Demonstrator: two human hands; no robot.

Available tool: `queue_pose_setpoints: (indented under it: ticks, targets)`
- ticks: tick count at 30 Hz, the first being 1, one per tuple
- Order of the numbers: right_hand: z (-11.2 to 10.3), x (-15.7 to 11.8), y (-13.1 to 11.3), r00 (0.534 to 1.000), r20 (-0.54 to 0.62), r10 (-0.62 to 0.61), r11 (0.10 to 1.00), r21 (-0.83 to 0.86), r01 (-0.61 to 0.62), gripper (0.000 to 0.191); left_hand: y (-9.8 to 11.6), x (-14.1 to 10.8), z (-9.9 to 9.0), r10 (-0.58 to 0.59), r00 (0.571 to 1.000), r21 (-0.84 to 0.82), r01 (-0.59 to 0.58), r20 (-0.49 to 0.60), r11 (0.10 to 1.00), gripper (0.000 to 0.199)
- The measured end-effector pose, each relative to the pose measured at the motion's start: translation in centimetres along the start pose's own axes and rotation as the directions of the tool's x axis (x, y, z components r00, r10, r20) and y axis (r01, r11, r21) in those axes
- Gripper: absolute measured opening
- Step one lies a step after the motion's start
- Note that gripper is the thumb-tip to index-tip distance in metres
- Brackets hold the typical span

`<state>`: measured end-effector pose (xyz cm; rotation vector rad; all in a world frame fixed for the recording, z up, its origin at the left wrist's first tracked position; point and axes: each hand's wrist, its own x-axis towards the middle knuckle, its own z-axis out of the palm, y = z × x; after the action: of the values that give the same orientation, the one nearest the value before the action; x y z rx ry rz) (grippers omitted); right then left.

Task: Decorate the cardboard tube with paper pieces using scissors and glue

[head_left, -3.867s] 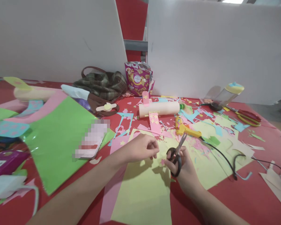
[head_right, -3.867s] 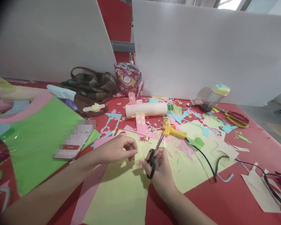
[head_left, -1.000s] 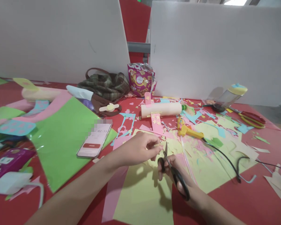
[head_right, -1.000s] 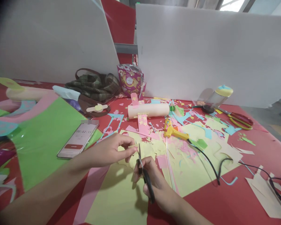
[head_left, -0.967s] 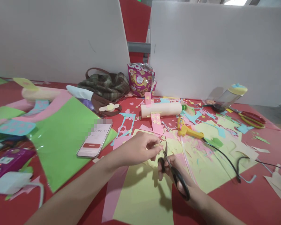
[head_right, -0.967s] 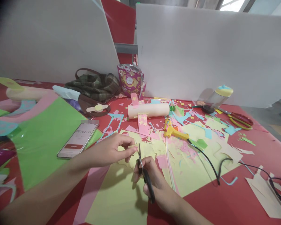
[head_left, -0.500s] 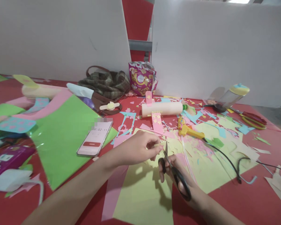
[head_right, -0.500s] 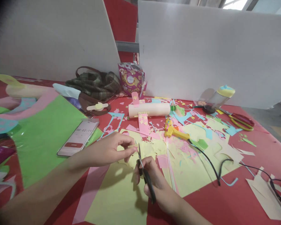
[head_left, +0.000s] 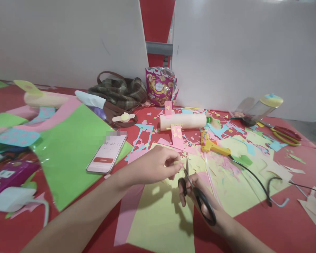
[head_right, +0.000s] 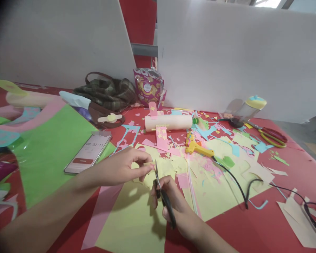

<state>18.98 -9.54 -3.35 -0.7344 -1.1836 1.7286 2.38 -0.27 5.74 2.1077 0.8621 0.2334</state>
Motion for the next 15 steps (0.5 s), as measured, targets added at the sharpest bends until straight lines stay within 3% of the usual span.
queue_pose_setpoints:
  ticks: [15]
  targets:
    - [-0.06, 0.02, 0.20, 0.999, -0.021, 0.037, 0.999, 0.031, -0.037, 0.037, -0.18, -0.05, -0.17, 0.014, 0.999, 0.026, -0.015, 0.031, 1.000, 0.028]
